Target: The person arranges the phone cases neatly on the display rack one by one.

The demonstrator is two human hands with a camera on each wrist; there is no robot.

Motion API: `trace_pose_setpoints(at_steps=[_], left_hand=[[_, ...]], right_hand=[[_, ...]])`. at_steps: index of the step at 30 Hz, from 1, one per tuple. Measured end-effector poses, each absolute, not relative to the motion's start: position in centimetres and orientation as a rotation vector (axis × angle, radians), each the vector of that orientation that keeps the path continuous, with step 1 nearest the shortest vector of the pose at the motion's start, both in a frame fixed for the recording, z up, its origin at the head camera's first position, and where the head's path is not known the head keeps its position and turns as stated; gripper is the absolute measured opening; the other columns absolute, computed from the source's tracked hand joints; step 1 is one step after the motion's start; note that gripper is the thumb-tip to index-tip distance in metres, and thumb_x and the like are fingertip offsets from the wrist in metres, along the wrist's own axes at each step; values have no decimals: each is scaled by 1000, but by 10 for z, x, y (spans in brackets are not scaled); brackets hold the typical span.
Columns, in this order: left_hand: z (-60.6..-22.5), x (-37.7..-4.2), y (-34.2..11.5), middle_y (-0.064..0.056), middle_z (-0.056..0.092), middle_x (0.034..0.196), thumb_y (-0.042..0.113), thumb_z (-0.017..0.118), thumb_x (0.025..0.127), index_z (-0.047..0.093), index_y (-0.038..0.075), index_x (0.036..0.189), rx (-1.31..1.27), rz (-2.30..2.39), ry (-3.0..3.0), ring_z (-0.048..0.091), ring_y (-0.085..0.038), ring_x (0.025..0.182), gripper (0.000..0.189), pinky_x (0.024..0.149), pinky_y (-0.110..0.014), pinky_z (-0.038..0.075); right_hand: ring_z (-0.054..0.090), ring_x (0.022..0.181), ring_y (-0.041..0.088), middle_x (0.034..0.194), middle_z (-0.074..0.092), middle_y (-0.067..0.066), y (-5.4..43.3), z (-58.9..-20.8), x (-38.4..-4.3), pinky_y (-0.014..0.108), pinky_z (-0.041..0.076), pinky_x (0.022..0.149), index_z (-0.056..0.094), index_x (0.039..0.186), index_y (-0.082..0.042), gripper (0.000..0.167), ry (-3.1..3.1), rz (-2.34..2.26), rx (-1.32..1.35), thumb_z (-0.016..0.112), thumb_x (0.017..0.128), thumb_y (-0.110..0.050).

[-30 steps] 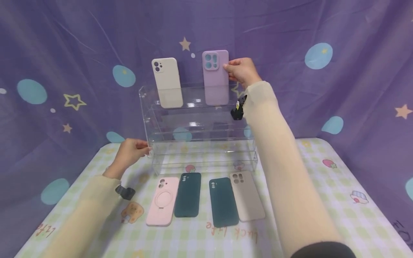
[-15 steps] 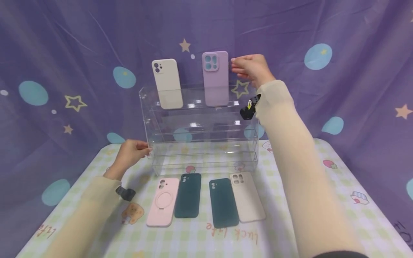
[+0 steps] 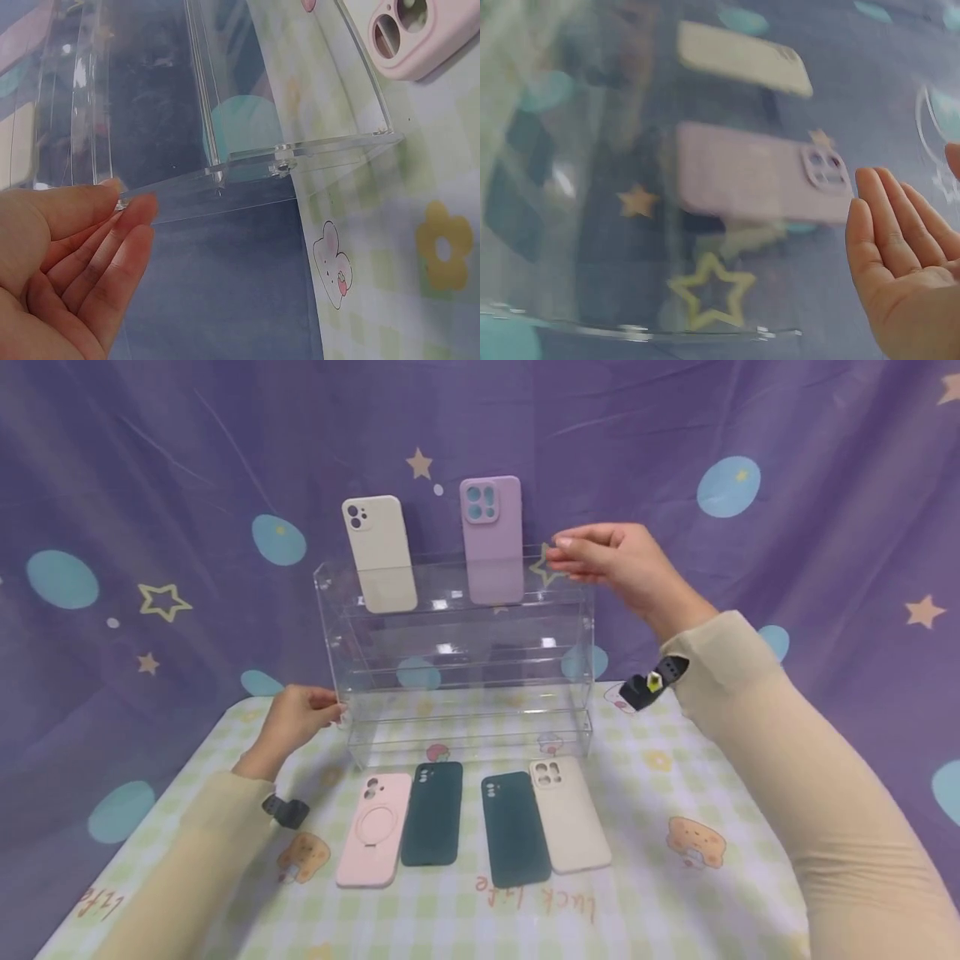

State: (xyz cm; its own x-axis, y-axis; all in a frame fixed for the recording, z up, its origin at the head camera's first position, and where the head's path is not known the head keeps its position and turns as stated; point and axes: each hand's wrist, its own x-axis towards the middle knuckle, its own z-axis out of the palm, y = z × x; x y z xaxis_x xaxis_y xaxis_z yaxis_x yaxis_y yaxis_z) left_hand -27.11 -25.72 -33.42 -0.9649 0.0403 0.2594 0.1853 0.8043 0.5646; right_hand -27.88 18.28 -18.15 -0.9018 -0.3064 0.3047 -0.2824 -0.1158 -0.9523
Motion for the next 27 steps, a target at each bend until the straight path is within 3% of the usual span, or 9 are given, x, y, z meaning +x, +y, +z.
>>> trace_pose_setpoints(at_steps=[7, 16, 27], left_hand=[[-332, -270, -257, -19, 71, 85, 13, 66, 88, 70, -5, 99, -167, -901, -2761, 68, -23, 69, 22, 58, -31, 54], [-332, -269, -259, -16, 72, 83, 13, 66, 87, 71, -4, 98, -163, -888, -2738, 68, -22, 68, 20, 57, -28, 51], [-330, -264, -260, -16, 72, 82, 12, 66, 87, 72, -4, 97, -157, -880, -2719, 68, -22, 68, 19, 58, -27, 50]], right_hand=[[64, 102, 13, 110, 69, 0, 188, -233, -231, 27, 51, 84, 58, 125, -1, 37, 2463, -1664, -746, 58, 95, -22], [64, 100, 10, 116, 66, 7, 194, -308, -195, 27, 51, 86, 55, 123, 8, 38, 2417, -1734, -671, 57, 96, -18], [60, 98, -1, 107, 67, -11, 193, -391, -187, 18, 48, 85, 54, 123, 8, 43, 2328, -1986, -291, 61, 93, -22]])
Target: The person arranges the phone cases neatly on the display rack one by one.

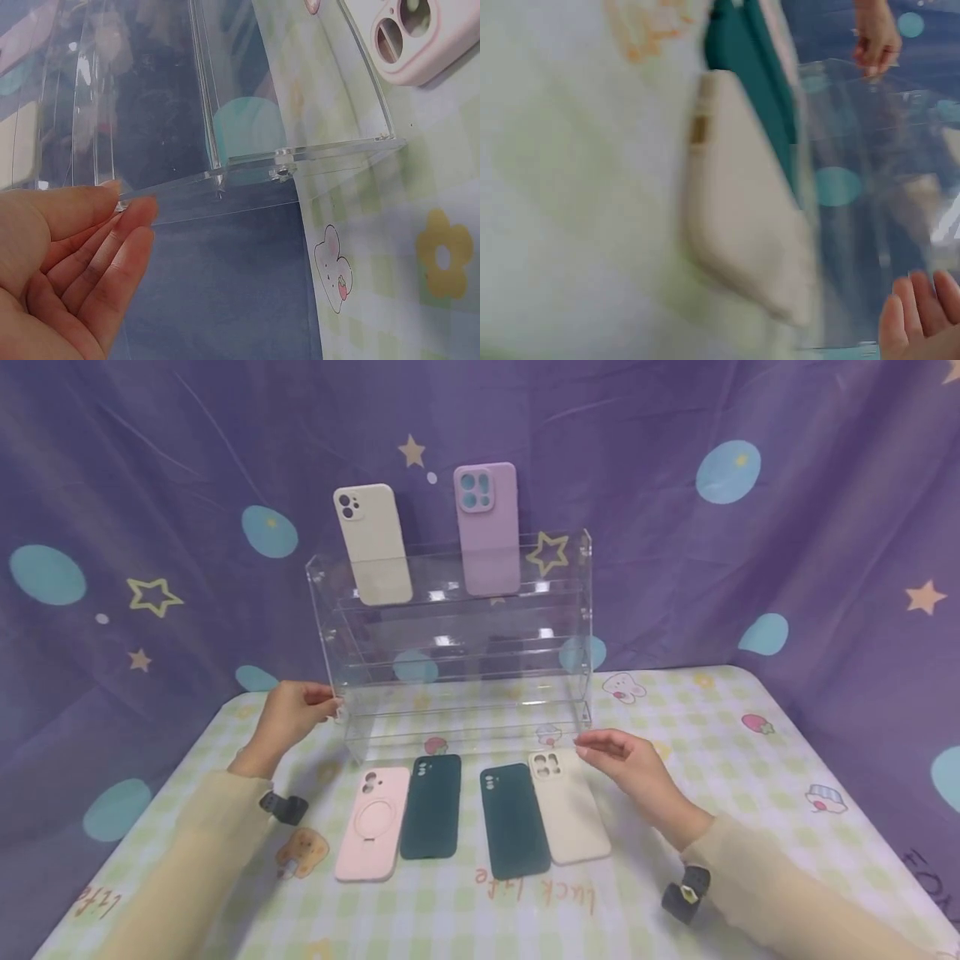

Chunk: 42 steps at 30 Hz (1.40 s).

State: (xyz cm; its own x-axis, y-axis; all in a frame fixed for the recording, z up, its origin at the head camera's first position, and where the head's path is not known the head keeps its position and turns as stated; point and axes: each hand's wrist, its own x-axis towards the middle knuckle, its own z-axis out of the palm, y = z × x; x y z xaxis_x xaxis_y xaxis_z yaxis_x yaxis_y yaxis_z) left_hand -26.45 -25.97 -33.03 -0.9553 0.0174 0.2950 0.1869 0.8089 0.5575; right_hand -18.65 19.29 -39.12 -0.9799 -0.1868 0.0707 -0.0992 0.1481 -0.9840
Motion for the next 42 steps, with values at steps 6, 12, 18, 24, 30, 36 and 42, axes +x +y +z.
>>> trace_pose_setpoints(at_steps=[6, 12, 18, 24, 30, 36, 42], left_hand=[[-330, -264, -259, -17, 72, 83, 12, 66, 87, 71, -4, 98, -139, -906, -2724, 68, -21, 67, 20, 58, -27, 51], [-330, -264, -259, -17, 72, 82, 12, 67, 87, 72, -4, 96, -147, -897, -2713, 67, -19, 66, 19, 58, -25, 50], [-331, -265, -259, -17, 72, 82, 11, 67, 87, 72, -5, 96, -165, -896, -2702, 68, -22, 67, 19, 58, -26, 50], [-332, -266, -261, -18, 71, 82, 10, 67, 87, 71, -5, 96, -172, -892, -2700, 68, -22, 67, 19, 57, -25, 50], [-331, -265, -261, -18, 71, 83, 12, 67, 87, 71, -5, 96, -164, -907, -2700, 68, -22, 67, 19, 57, -26, 50], [-331, -264, -261, -19, 71, 85, 11, 66, 88, 71, -5, 98, -159, -922, -2707, 68, -24, 69, 20, 59, -29, 52], [-330, -263, -259, -20, 71, 86, 11, 66, 88, 70, -6, 99, -165, -924, -2706, 68, -25, 70, 21, 60, -31, 53]], right_hand=[[57, 95, -4, 118, 64, 5, 184, -417, -191, 17, 46, 82, 50, 129, 6, 53, 2359, -1949, -4, 64, 91, -27], [47, 125, 30, 139, 43, 24, 170, -429, -184, 37, 40, 102, 38, 139, 3, 61, 2400, -1825, 78, 65, 90, -22], [24, 139, 36, 150, 25, 24, 165, -440, -175, 44, 24, 112, 22, 146, 3, 81, 2354, -1844, 95, 71, 86, -17], [13, 142, 37, 155, 12, 22, 160, -444, -167, 45, 20, 113, 11, 149, 3, 101, 2465, -1661, 18, 78, 79, -25], [9, 140, 44, 153, 8, 29, 153, -448, -163, 53, 13, 112, 9, 146, 10, 116, 2672, -1404, -110, 83, 70, -36], [5, 139, 49, 151, 2, 34, 146, -452, -160, 60, 11, 109, 5, 143, 16, 127, 2808, -1230, -302, 83, 65, -46], [5, 139, 49, 151, 3, 34, 146, -446, -157, 59, 11, 110, 6, 143, 17, 121, 2818, -1213, -300, 82, 69, -42]])
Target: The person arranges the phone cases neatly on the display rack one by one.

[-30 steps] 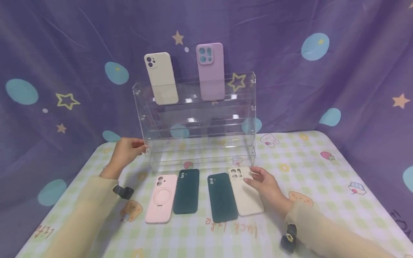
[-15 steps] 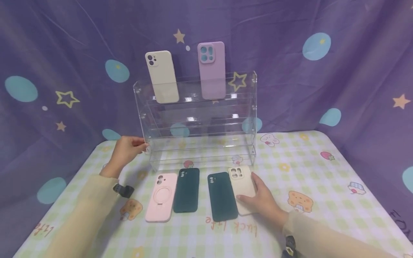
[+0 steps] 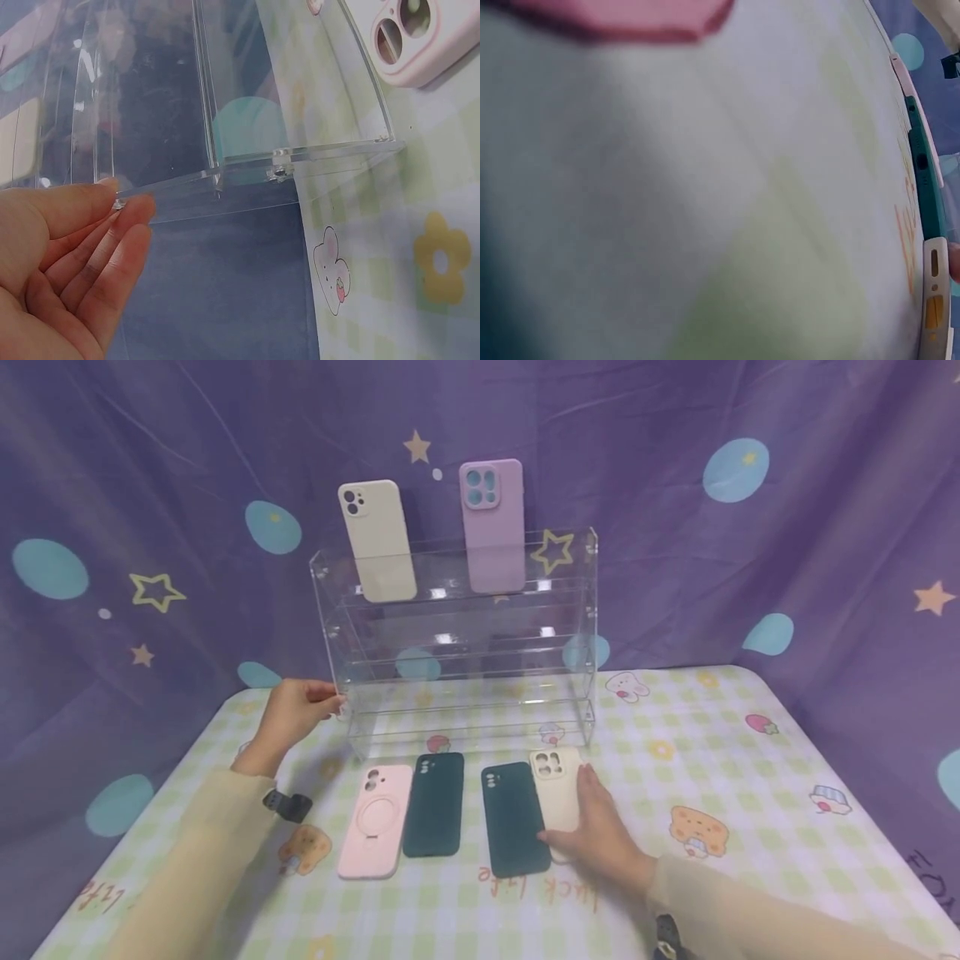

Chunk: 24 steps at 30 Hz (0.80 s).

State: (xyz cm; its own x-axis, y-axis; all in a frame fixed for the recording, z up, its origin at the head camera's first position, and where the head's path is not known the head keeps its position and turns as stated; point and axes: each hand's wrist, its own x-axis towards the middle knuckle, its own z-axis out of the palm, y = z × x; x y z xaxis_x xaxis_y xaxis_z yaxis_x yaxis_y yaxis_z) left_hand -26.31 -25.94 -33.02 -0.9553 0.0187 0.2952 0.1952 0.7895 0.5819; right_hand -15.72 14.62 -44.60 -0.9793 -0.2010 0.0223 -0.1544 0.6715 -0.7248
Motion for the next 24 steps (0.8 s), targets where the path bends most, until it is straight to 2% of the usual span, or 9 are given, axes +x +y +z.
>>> trace_pose_setpoints(at_steps=[5, 11, 19, 24], left_hand=[[-330, -263, -259, -19, 71, 84, 11, 66, 88, 71, -5, 98, -162, -918, -2703, 68, -24, 69, 20, 59, -29, 52], [-332, -263, -259, -18, 71, 82, 12, 67, 87, 72, -5, 97, -166, -913, -2696, 67, -23, 67, 19, 57, -27, 50], [-332, -264, -260, -17, 72, 82, 12, 66, 87, 72, -4, 97, -171, -923, -2699, 67, -23, 68, 19, 58, -28, 51], [-330, -264, -260, -17, 72, 84, 12, 66, 87, 72, -4, 98, -162, -928, -2706, 67, -23, 69, 20, 59, -28, 51]], right_hand=[[9, 138, 49, 150, 8, 35, 150, -444, -157, 58, 12, 110, 10, 142, 18, 115, 2823, -1226, -327, 81, 70, -37], [13, 137, 49, 150, 12, 34, 162, -442, -157, 59, 13, 109, 13, 143, 17, 114, 2807, -1200, -381, 83, 68, -34], [26, 131, 53, 145, 25, 36, 180, -436, -160, 60, 23, 105, 21, 141, 16, 112, 2853, -1077, -415, 85, 63, -34], [30, 129, 52, 144, 30, 33, 189, -434, -159, 62, 25, 104, 23, 146, 6, 114, 2833, -1091, -359, 85, 63, -42]])
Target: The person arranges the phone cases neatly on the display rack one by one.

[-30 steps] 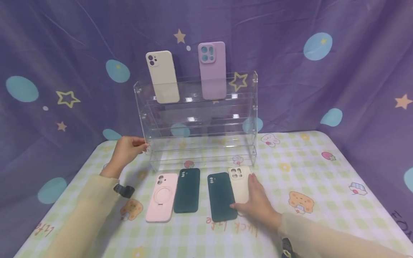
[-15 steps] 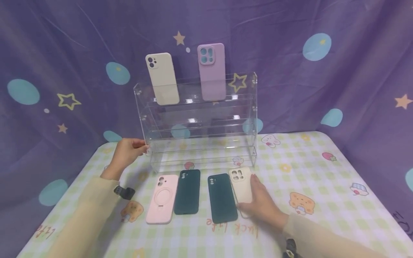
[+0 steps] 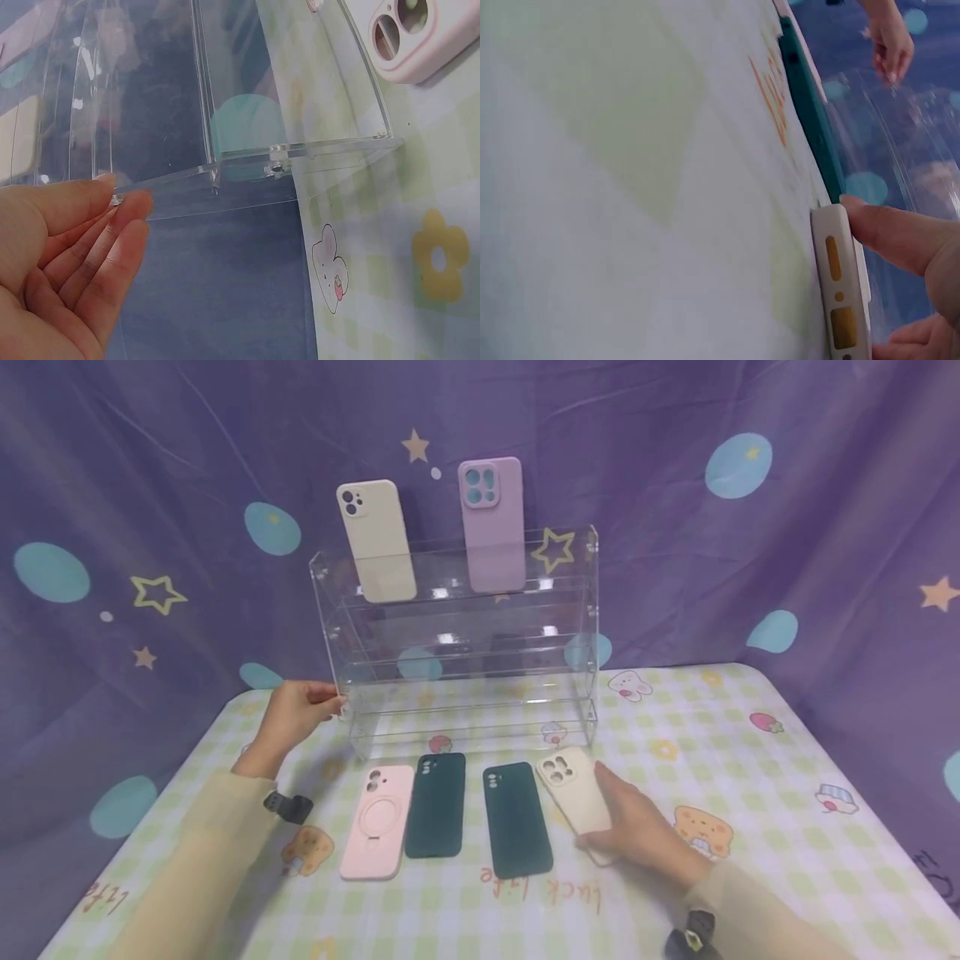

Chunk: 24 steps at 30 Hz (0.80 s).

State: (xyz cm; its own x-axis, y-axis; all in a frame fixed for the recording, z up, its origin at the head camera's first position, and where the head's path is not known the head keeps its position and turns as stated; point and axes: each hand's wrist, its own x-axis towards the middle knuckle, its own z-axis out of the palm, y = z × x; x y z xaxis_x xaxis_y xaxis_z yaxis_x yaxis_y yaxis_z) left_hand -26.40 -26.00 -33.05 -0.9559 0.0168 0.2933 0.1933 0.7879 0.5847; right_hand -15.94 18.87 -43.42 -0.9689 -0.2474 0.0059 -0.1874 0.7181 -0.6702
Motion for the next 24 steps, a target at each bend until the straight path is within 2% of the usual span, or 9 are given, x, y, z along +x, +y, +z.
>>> trace_pose_setpoints(at_steps=[5, 12, 15, 17, 19, 22, 24], left_hand=[[-330, -264, -260, -18, 71, 85, 11, 66, 88, 71, -4, 99, -163, -939, -2705, 68, -24, 70, 20, 59, -28, 51], [-332, -264, -261, -18, 71, 86, 11, 66, 88, 71, -4, 99, -165, -945, -2710, 68, -24, 70, 20, 60, -29, 52], [-333, -265, -262, -18, 71, 87, 11, 66, 88, 71, -5, 100, -163, -945, -2714, 68, -23, 70, 20, 60, -29, 52], [-333, -265, -262, -18, 71, 86, 11, 66, 88, 71, -4, 99, -159, -940, -2715, 68, -23, 69, 20, 59, -28, 52], [-332, -264, -262, -18, 71, 85, 10, 66, 87, 71, -5, 99, -168, -936, -2707, 67, -22, 68, 20, 59, -28, 52], [-332, -263, -262, -18, 71, 83, 10, 66, 87, 71, -6, 99, -181, -933, -2697, 68, -21, 67, 20, 58, -28, 52], [-331, -263, -262, -18, 71, 84, 10, 66, 87, 71, -6, 99, -192, -935, -2694, 68, -22, 68, 20, 59, -29, 53]], right_hand=[[33, 128, 52, 143, 34, 31, 193, -434, -160, 63, 26, 102, 27, 146, 1, 111, 2861, -1076, -378, 84, 62, -43], [39, 119, 54, 133, 41, 38, 188, -433, -162, 62, 31, 99, 28, 140, 13, 113, 2914, -995, -410, 88, 59, -37], [40, 119, 55, 131, 41, 39, 187, -430, -164, 61, 33, 98, 29, 139, 15, 109, 2892, -991, -352, 87, 61, -35], [42, 118, 53, 129, 44, 39, 186, -428, -165, 60, 35, 97, 34, 137, 14, 98, 2892, -1004, -309, 85, 67, -32], [48, 116, 49, 127, 49, 35, 187, -426, -168, 56, 40, 95, 42, 133, 13, 80, 2901, -1053, -272, 80, 75, -26], [61, 101, 35, 118, 60, 27, 190, -425, -171, 41, 51, 82, 53, 126, 10, 53, 2898, -1162, -244, 71, 84, -17], [65, 91, 25, 112, 65, 23, 193, -423, -172, 30, 52, 72, 57, 122, 9, 41, 2870, -1247, -238, 66, 88, -13]])
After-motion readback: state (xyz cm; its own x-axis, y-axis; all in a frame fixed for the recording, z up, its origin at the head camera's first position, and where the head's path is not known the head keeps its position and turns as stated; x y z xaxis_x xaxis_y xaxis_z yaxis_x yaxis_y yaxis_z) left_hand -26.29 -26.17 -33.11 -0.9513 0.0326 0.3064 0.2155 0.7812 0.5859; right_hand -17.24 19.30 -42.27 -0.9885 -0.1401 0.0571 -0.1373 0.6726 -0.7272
